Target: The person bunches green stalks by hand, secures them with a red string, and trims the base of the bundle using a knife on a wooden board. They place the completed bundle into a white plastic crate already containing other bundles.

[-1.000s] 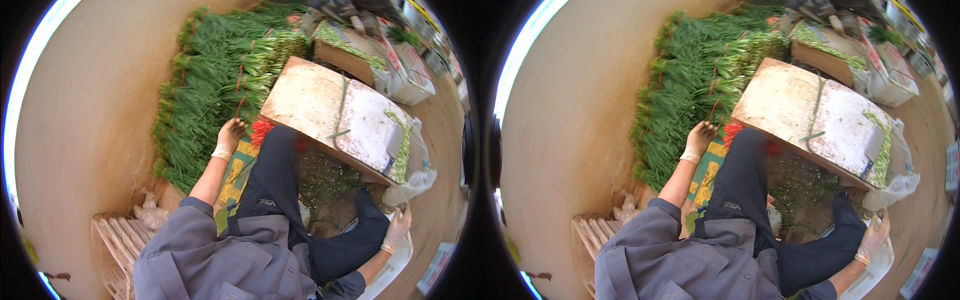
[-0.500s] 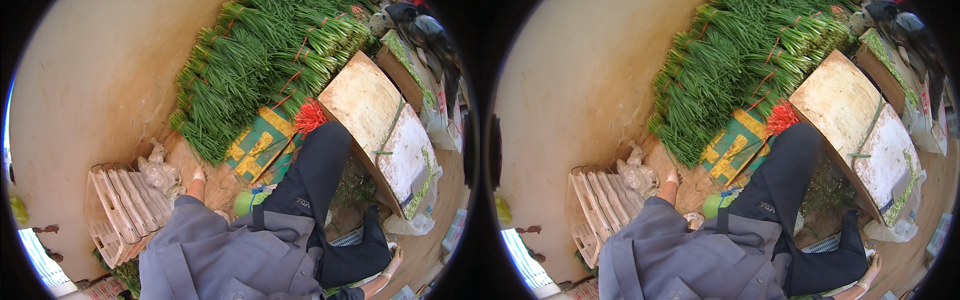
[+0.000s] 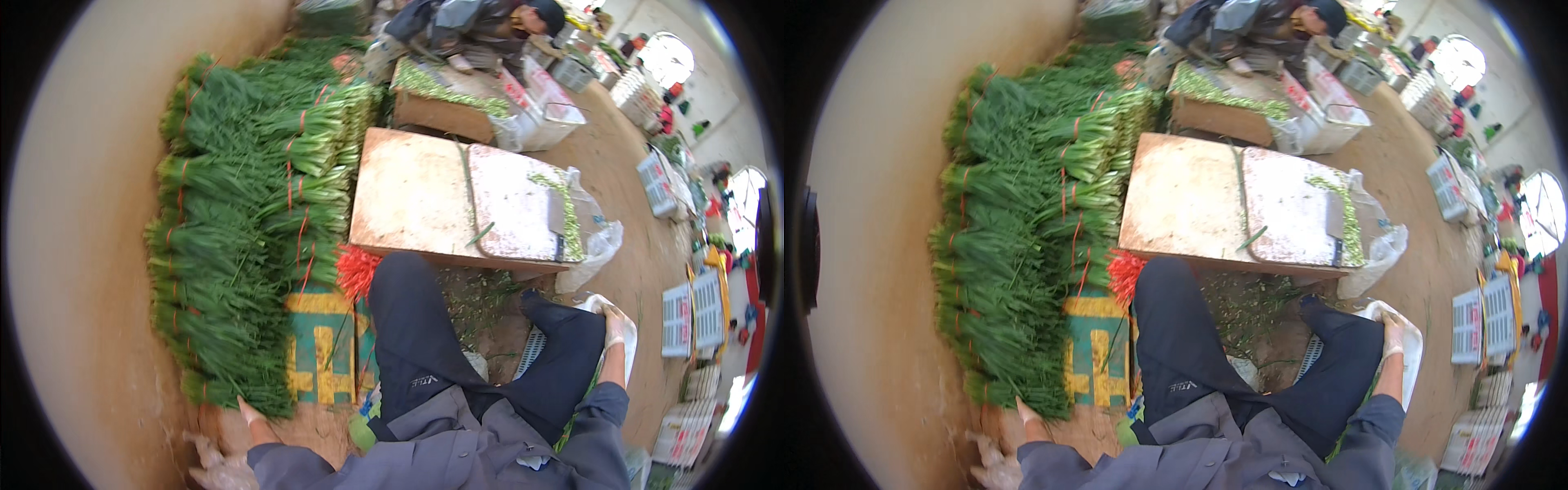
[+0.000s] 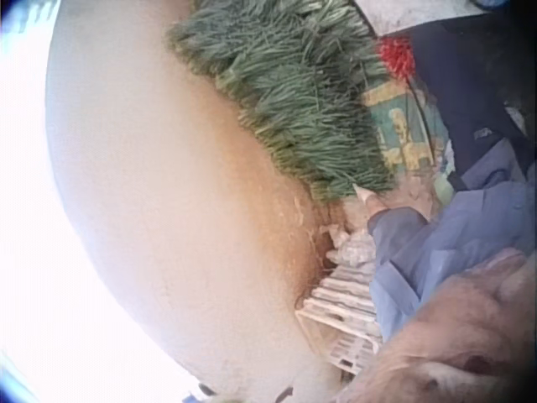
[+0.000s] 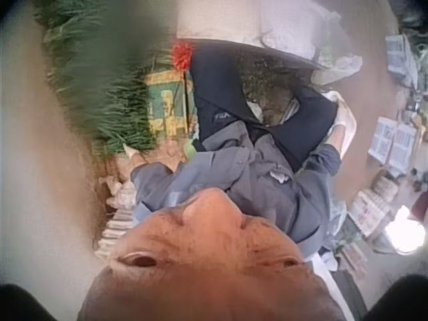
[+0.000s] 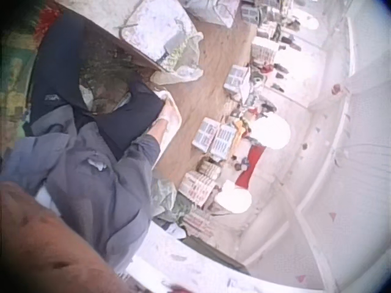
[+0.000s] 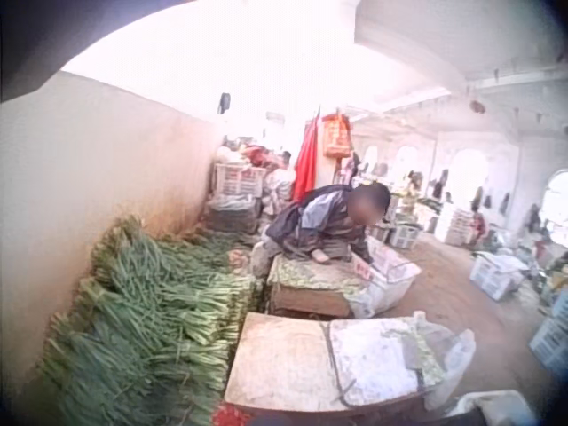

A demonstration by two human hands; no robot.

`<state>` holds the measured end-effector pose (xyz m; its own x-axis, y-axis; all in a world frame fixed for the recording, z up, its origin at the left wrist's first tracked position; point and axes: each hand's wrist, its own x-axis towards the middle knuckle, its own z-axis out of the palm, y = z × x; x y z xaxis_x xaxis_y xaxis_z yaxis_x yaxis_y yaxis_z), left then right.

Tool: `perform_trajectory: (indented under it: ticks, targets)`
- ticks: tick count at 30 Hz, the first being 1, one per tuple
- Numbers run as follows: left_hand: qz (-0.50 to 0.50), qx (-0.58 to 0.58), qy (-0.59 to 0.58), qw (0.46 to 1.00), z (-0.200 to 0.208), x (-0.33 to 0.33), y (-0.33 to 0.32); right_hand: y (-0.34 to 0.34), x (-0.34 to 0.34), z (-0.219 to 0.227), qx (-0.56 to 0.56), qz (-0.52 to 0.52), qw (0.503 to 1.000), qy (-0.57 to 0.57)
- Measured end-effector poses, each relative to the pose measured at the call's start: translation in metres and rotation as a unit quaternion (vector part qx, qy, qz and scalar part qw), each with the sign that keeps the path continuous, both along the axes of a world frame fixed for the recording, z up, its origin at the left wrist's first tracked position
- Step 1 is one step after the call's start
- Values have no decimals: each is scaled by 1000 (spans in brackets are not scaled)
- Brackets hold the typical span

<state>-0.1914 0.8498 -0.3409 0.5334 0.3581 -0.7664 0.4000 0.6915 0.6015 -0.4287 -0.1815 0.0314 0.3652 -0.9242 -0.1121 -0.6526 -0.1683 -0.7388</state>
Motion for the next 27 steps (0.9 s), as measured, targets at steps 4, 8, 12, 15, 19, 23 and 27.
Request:
perform_trajectory:
  ticks: [4, 8, 12, 15, 19, 23, 27]
  targets:
    - [33, 26, 75, 996, 10, 42, 14, -3, 1, -36, 31, -35, 998, -49]
    - [-36, -106, 96, 989, -6, 22, 0, -59, -60, 23, -247, 61, 940, 226]
    - [-32, -41, 127, 991, 21, 17, 46, -10, -7, 16, -19, -67, 998, 5]
    - [-9, -63, 55, 996, 21, 8, 52, 3, 31, 69, -13, -31, 999, -9]
    - [12, -57, 22, 998, 47, 0, 40, 53, 94, 112, -56, 120, 982, 133]
    - [13, -53, 19, 998, 46, -13, 39, 107, 145, 77, -64, 340, 905, 247]
    - [24, -16, -2, 1000, 63, -25, 23, 146, 161, -3, -167, 386, 784, 457]
